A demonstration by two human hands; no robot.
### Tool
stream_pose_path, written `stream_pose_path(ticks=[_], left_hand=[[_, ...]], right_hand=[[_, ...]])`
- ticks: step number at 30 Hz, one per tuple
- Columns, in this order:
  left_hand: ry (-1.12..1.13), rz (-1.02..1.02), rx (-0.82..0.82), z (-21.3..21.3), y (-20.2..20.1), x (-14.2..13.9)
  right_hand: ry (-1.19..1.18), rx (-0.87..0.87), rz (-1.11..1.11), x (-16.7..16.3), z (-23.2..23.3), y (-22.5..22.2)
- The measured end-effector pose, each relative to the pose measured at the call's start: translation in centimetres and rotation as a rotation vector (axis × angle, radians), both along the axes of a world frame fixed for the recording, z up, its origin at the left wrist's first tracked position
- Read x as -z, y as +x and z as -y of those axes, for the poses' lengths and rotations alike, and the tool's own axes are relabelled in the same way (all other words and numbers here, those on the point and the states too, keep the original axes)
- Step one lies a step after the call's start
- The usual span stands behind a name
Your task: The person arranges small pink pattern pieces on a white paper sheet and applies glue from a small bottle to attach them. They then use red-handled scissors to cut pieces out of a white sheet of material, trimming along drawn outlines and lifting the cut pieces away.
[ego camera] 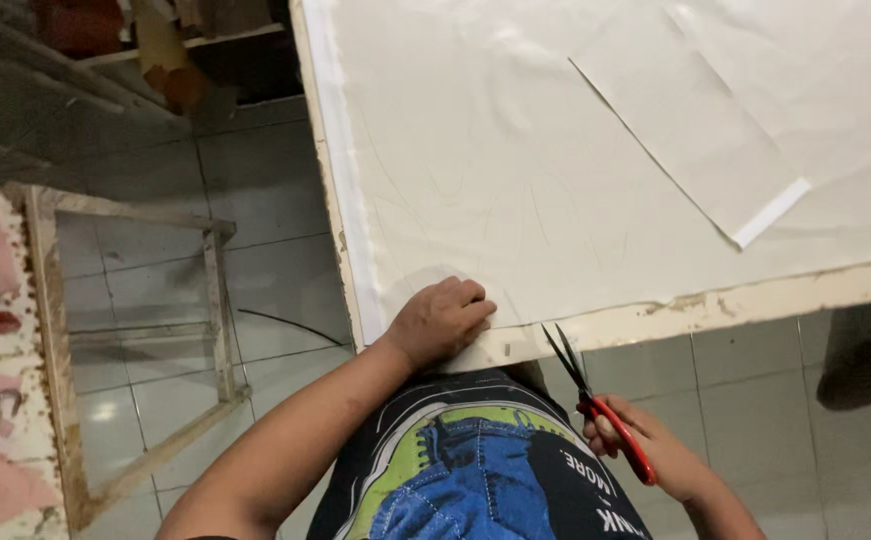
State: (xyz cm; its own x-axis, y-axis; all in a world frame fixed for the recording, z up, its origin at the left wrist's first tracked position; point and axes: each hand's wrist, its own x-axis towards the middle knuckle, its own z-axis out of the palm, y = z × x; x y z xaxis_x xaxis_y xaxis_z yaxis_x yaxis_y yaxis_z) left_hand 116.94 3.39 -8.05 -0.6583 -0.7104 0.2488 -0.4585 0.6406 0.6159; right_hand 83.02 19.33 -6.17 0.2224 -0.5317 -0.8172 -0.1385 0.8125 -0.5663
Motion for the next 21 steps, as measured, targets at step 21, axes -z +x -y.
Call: stream_pose_path(ticks=[21], left_hand=[[-0.142, -0.058, 0.152, -0.1, -3.3, -1.7]], right_hand=[[-0.134, 0.454, -0.111, 3.7, 0.0, 13.3]])
